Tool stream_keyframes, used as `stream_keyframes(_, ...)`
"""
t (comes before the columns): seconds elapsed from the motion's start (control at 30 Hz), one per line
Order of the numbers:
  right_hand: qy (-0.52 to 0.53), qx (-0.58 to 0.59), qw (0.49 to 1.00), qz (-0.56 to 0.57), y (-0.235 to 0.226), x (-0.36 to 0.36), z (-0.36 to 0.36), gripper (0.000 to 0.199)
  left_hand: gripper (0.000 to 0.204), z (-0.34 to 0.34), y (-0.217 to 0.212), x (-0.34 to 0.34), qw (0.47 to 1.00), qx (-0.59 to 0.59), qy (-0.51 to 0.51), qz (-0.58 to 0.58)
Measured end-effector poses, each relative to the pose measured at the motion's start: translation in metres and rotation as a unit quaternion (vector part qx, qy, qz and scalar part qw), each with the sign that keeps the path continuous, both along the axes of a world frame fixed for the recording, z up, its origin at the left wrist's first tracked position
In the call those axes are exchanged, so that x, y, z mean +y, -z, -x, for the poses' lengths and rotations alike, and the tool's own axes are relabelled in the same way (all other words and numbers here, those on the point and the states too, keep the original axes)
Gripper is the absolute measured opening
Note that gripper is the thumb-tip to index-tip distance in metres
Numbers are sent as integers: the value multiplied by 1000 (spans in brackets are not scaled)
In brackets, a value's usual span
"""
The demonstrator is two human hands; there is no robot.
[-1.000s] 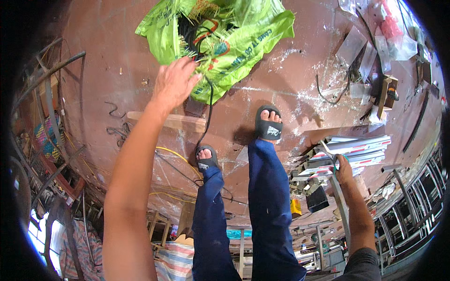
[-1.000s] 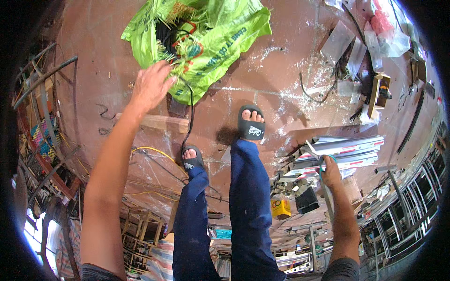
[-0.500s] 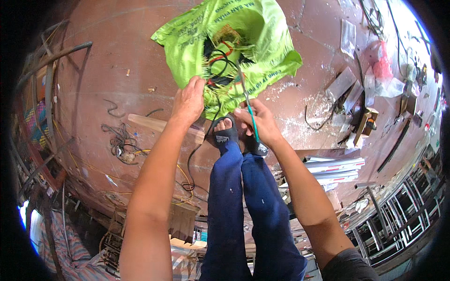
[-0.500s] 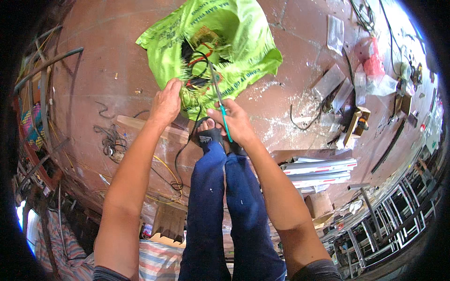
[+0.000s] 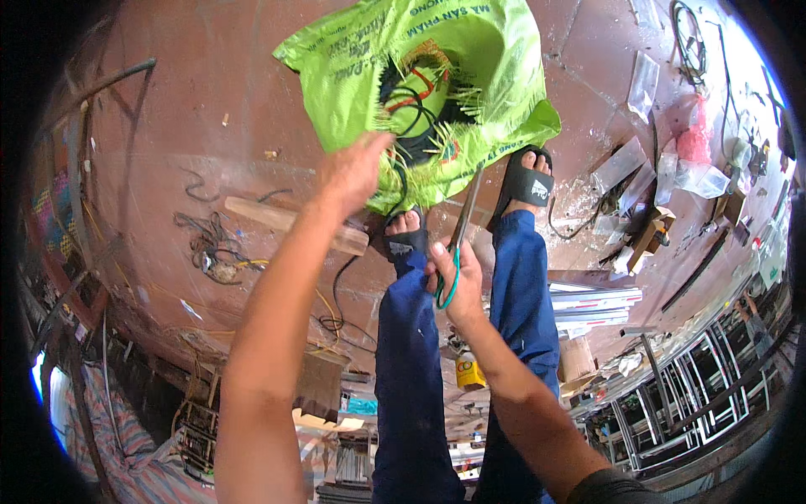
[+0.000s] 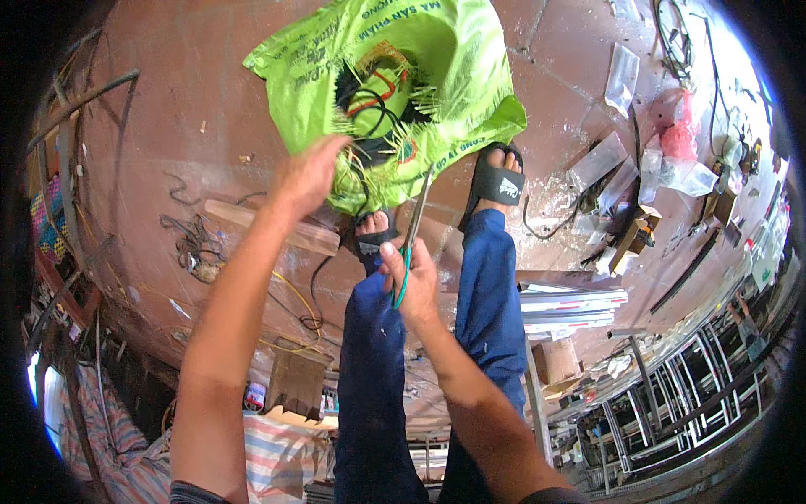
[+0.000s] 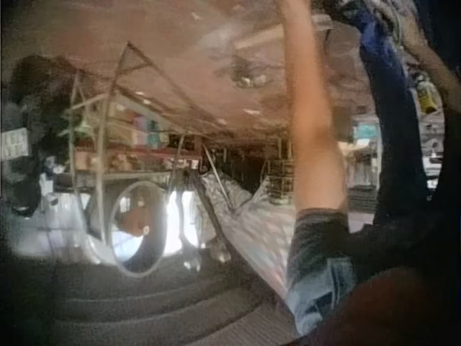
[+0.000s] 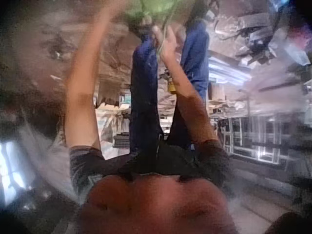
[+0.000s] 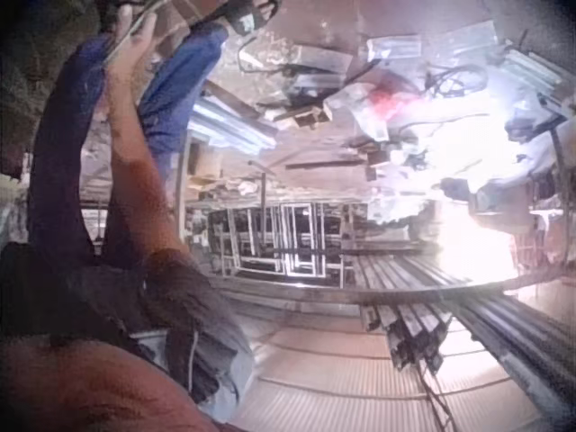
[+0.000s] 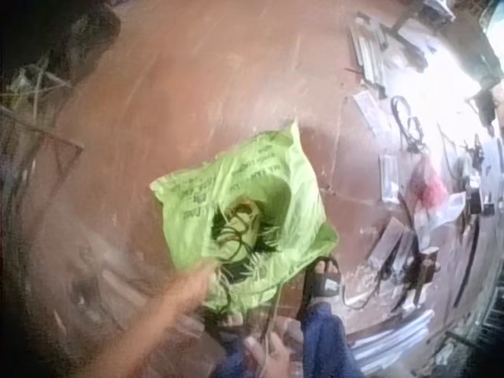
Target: The person sits on the floor and uses scissors to cut black cables from long packaged items. They repeatedly pick up packages, cut the cables, and place the cut pieces into a green bag.
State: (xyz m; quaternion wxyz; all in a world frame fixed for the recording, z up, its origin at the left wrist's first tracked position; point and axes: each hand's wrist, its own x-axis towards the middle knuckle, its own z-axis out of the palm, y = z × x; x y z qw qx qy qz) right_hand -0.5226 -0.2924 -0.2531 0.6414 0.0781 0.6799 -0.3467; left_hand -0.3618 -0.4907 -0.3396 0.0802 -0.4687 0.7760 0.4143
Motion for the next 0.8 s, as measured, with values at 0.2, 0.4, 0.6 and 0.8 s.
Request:
stream_keyframes(0.2, 54, -37, 997, -29, -21, 27, 10, 29, 30, 37, 1, -36, 962, -250, 104, -27)
stream_keyframes(0.4, 73, -65, 995, -36, -9, 8, 24, 28, 38, 58, 14, -42, 937, -324, 95, -87)
stream_keyframes(0.6, 37, -67, 997, -18, -9, -7, 29, 34, 31, 47, 36, -37, 947, -229, 41, -223)
stream_keyframes(0.8, 79, -97, 992, -17, -12, -22, 30, 34, 19, 47, 38, -26, 848, -96, -256, -454)
